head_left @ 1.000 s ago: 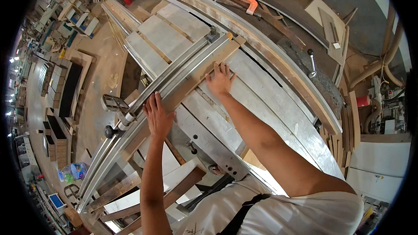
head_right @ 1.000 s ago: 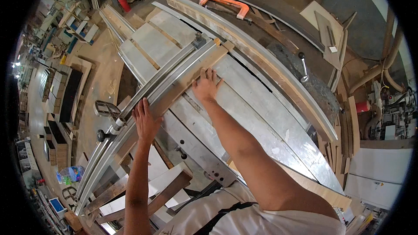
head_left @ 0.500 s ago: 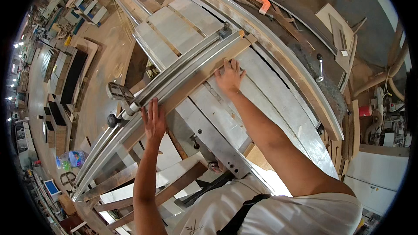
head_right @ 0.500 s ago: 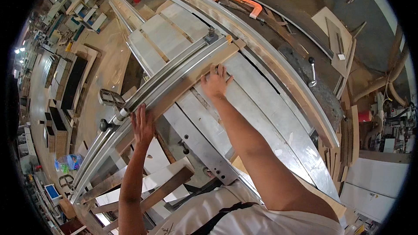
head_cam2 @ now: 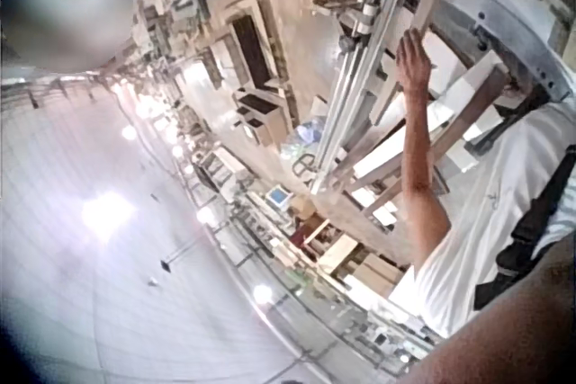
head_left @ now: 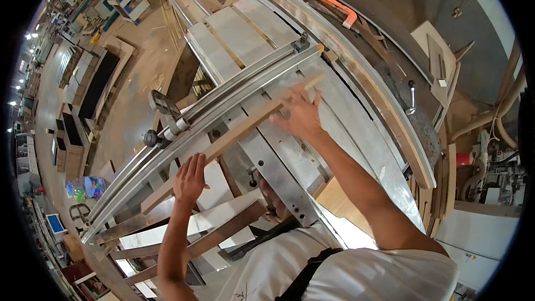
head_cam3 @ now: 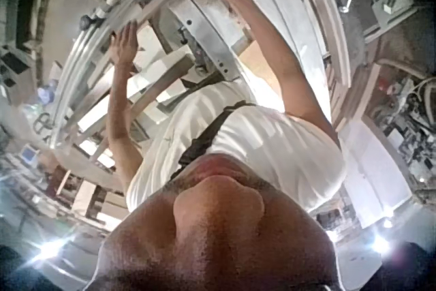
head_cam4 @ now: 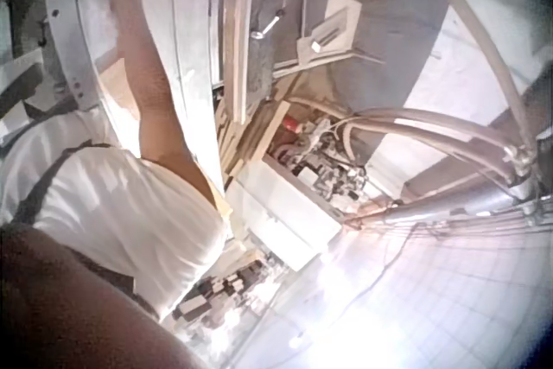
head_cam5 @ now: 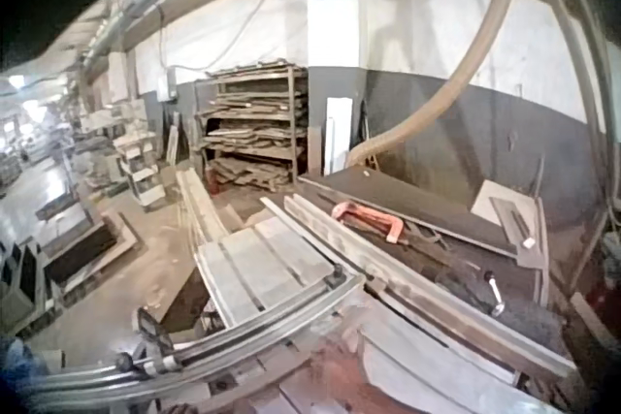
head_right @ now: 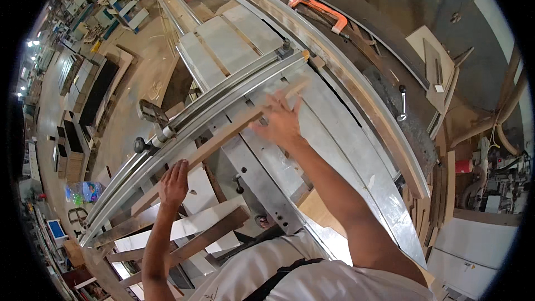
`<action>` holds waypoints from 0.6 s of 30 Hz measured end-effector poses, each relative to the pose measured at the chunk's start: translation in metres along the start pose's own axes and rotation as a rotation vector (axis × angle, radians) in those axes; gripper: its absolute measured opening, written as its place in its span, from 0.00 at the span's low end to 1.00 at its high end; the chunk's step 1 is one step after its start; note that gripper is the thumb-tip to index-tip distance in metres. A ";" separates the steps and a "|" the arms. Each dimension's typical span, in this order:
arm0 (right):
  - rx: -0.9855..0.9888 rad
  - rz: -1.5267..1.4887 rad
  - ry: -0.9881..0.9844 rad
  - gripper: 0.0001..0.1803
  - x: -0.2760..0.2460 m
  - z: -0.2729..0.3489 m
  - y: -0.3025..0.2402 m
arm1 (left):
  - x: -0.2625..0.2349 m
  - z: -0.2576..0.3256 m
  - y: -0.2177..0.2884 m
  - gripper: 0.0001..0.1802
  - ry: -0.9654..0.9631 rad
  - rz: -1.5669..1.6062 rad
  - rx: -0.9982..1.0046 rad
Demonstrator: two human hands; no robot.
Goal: The person uses a hand scraper to remove excess adhesive and debris from the edges of curved and straight wooden furniture components on a industrial workbench.
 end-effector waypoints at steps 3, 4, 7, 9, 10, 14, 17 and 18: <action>-0.367 0.117 -0.009 0.33 -0.042 0.030 -0.037 | -0.059 -0.003 0.014 0.21 -0.014 0.095 0.049; -0.483 0.171 0.016 0.32 -0.057 0.042 -0.048 | -0.081 -0.012 0.024 0.21 -0.023 0.154 0.090; -0.490 0.155 -0.218 0.32 -0.098 0.072 -0.069 | -0.128 -0.037 0.058 0.23 0.032 0.169 0.203; -0.461 0.093 -0.093 0.28 -0.122 0.091 -0.051 | -0.150 -0.055 0.077 0.24 0.142 0.131 0.273; -0.449 0.060 -0.065 0.25 -0.139 0.102 -0.038 | -0.162 -0.061 0.087 0.24 0.221 0.117 0.277; -0.018 0.100 0.034 0.27 -0.237 0.145 0.016 | -0.181 -0.049 0.107 0.25 0.496 0.197 0.113; 0.112 0.215 0.087 0.23 -0.338 0.157 0.047 | -0.135 0.013 0.112 0.27 0.417 0.384 -0.190; 0.117 0.281 0.102 0.22 -0.363 0.154 0.066 | -0.125 0.031 0.118 0.26 0.375 0.422 -0.251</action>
Point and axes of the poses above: each hand's wrist, its own z-axis away from the middle knuckle, its own x-axis out of the palm, y = z × x, the point moved 1 cm from there along -z, towards the middle knuckle, and after that the axes turned 2 degrees about -x, right-handed, at the moved point
